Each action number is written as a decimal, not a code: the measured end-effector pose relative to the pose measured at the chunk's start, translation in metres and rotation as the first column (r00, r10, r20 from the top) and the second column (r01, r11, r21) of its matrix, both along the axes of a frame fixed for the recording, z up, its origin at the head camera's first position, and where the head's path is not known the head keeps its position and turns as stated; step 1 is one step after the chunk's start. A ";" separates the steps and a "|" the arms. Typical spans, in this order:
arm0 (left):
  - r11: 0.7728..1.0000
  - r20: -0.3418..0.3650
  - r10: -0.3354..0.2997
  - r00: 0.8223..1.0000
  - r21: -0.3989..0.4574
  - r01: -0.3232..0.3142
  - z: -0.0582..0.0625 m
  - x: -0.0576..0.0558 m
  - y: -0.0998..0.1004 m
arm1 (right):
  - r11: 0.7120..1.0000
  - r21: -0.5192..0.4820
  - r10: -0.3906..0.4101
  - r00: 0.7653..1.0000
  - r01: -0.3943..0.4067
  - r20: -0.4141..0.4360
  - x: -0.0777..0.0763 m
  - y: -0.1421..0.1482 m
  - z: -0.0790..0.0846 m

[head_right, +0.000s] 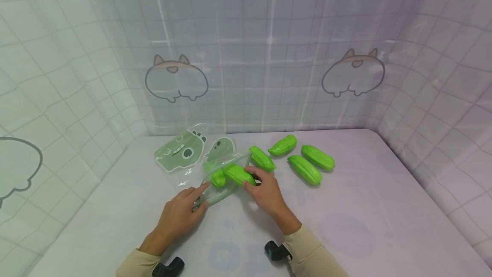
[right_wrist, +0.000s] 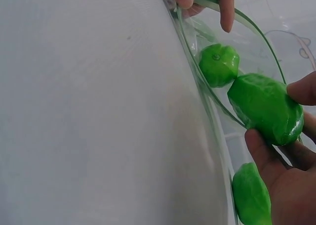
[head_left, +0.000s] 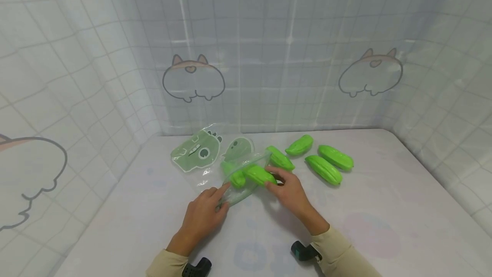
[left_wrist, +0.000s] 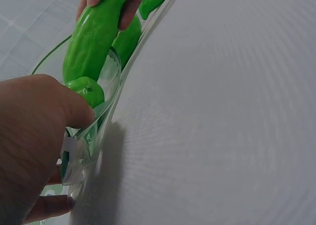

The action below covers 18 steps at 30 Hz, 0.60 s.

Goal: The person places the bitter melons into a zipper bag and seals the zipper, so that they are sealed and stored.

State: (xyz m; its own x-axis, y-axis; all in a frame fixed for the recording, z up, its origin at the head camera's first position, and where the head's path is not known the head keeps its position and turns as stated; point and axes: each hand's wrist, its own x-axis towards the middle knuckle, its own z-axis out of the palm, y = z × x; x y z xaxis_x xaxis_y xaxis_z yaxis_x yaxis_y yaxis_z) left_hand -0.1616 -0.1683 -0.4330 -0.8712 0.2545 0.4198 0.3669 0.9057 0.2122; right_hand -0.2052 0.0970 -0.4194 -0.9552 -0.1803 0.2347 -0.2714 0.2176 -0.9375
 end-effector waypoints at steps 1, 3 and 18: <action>1.000 -0.001 -0.001 1.000 0.000 0.001 0.000 0.000 0.000 | 1.000 0.005 -0.001 1.000 0.001 -0.002 0.000 0.000 0.000; 1.000 -0.006 -0.003 1.000 0.003 0.003 0.000 0.000 0.000 | 1.000 0.017 -0.002 1.000 0.003 -0.006 0.000 0.000 -0.001; 1.000 -0.018 -0.009 1.000 0.000 0.009 0.001 0.001 0.000 | 0.996 0.075 -0.047 0.998 0.050 -0.043 -0.003 -0.006 -0.001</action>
State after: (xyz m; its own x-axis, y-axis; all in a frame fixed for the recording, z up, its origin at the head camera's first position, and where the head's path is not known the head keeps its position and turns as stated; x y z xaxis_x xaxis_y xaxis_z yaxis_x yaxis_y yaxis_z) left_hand -0.1604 -0.1681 -0.4316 -0.8613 0.2624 0.4351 0.3786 0.9025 0.2052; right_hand -0.2078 0.0908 -0.4203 -0.9531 -0.1529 0.2614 -0.2968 0.3013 -0.9061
